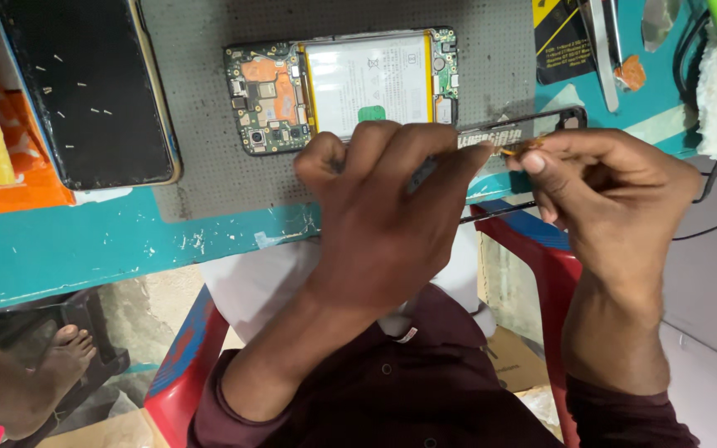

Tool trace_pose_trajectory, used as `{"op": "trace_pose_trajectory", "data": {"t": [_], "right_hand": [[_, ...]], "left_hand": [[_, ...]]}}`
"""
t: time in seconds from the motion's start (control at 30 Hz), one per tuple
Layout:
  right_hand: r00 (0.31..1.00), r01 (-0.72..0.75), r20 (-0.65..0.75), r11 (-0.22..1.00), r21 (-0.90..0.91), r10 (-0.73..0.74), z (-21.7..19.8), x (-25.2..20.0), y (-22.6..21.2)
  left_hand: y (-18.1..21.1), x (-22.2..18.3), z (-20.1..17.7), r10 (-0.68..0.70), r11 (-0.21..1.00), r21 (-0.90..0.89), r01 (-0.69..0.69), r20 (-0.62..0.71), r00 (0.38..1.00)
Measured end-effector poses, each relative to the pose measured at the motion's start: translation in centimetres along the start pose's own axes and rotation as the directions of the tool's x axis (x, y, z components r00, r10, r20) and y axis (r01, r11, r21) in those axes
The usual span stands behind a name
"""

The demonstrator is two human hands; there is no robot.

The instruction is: The person works on a disassembled smartphone, handling the internal battery and motherboard while using a screwdriver to remove and reattach screws. They also manipulate the phone's screen assembly and a small black component, aligning parts on a workbench with various tools and phone cases nearby.

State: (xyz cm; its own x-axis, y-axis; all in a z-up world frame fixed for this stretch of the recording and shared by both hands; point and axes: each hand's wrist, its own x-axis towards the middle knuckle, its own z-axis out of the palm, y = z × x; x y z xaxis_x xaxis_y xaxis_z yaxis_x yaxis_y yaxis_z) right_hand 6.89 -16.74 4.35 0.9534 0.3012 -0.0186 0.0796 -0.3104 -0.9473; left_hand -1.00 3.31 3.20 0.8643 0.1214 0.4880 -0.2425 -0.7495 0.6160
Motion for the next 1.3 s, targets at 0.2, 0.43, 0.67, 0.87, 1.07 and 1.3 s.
{"op": "trace_pose_trajectory", "data": {"t": [0.2, 0.43, 0.67, 0.87, 1.07, 1.3], "right_hand": [[0.727, 0.615, 0.276, 0.416, -0.67, -0.629, -0.5, 0.4, 1.1], [0.703, 0.637, 0.38, 0.295, -0.712, -0.602, 1.5, 0.3, -1.0], [0.7, 0.655, 0.401, 0.308, -0.69, -0.591, 2.3, 0.9, -2.0], [0.733, 0.633, 0.42, 0.309, -0.71, -0.535, 2.4, 0.9, -2.1], [0.757, 0.604, 0.405, 0.313, -0.733, -0.513, 2.4, 0.3, -1.3], [0.747, 0.606, 0.392, 0.309, -0.733, -0.537, 2.6, 0.4, -1.5]], "left_hand": [[0.9, -0.4, -1.6, -0.165, 0.94, -0.283, 0.191, 0.114, 0.98], [0.3, 1.4, -1.7, -0.11, 0.987, -0.112, 0.119, 0.076, 0.991], [-1.7, 5.0, -0.5, 0.12, 0.986, 0.097, -0.138, 0.174, 0.977], [-2.5, 5.7, 0.1, 0.166, 0.981, 0.059, -0.182, 0.216, 0.962], [-2.6, 5.4, 1.1, 0.164, 0.983, 0.054, -0.177, 0.198, 0.966], [-2.8, 5.1, 1.0, 0.146, 0.986, 0.054, -0.158, 0.185, 0.972]]}}
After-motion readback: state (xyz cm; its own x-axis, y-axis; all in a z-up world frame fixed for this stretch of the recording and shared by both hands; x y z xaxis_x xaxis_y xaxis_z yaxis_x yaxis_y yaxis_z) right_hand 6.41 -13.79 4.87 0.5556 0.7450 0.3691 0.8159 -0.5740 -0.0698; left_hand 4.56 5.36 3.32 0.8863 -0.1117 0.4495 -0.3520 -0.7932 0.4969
